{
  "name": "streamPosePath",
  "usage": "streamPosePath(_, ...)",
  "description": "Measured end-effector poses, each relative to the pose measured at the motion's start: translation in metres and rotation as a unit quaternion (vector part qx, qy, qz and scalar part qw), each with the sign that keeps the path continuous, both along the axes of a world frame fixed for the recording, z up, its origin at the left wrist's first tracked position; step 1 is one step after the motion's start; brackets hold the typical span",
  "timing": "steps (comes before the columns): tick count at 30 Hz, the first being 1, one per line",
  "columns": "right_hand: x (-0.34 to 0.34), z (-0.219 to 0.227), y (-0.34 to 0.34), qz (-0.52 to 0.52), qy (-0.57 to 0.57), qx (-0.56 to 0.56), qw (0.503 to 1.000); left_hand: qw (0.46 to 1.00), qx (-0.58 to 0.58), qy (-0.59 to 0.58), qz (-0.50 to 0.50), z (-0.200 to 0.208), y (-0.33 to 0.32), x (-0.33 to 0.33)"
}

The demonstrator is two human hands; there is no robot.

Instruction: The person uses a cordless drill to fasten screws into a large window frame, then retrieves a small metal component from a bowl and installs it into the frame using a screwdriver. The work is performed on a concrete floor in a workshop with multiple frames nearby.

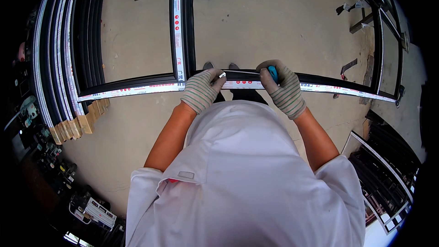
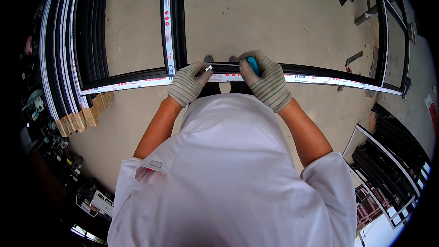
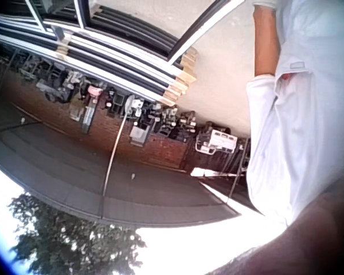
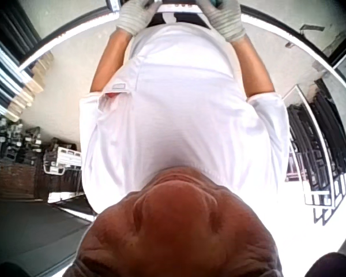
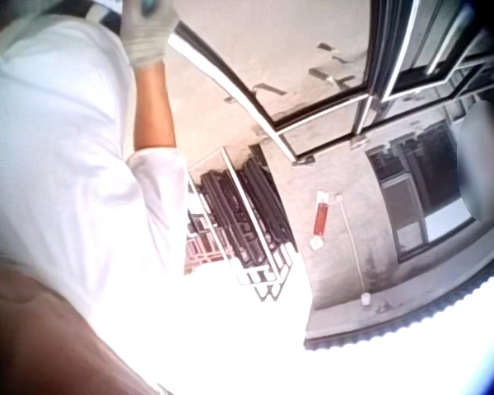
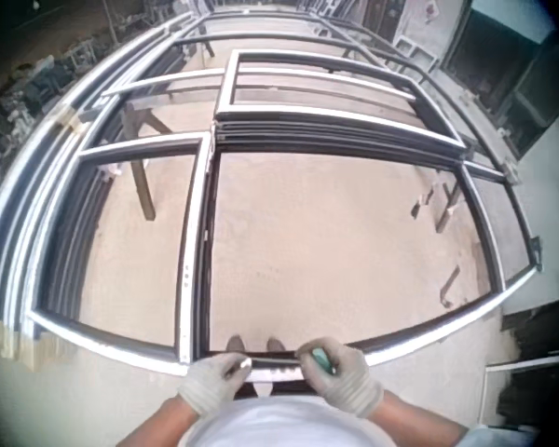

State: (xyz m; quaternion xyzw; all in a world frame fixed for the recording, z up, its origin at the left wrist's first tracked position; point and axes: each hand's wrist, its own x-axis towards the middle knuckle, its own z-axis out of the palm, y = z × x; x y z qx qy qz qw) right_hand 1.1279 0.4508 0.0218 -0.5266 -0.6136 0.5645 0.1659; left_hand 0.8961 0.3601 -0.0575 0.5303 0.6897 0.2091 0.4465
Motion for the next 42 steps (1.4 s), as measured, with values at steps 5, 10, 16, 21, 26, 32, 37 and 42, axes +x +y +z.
streamPosePath(5, 0.008, -0.010, -0.017, -0.099, -0.047, 0.006, 0.994, 0.981, -0.022, 0.038, -0.188, -0.030, 0.041, -0.002)
streamPosePath(10, 0.013, -0.014, -0.030, -0.178, -0.043, -0.025, 0.983, 0.954, -0.133, -0.004, -0.268, -0.043, 0.065, 0.007)
streamPosePath(16, 0.020, -0.030, -0.049, -0.198, -0.073, -0.021, 0.977, 0.939, -0.177, -0.075, -0.285, -0.054, 0.080, 0.009)
streamPosePath(21, 0.019, -0.031, -0.041, -0.145, -0.125, -0.010, 0.981, 0.941, -0.170, -0.034, -0.292, -0.052, 0.074, 0.013)
streamPosePath(26, 0.022, -0.030, -0.037, -0.068, -0.117, -0.008, 0.991, 0.949, -0.143, -0.007, -0.280, -0.047, 0.068, 0.016)
streamPosePath(32, 0.019, -0.041, -0.025, -0.006, -0.120, 0.058, 0.991, 0.954, -0.119, 0.000, -0.275, -0.041, 0.066, 0.017)
streamPosePath(37, 0.015, -0.044, -0.016, 0.022, -0.121, 0.050, 0.991, 0.959, -0.085, -0.002, -0.272, -0.048, 0.059, 0.017)
streamPosePath(42, 0.015, -0.046, -0.003, 0.066, -0.121, 0.115, 0.984, 0.960, -0.047, 0.005, -0.275, -0.046, 0.058, 0.015)
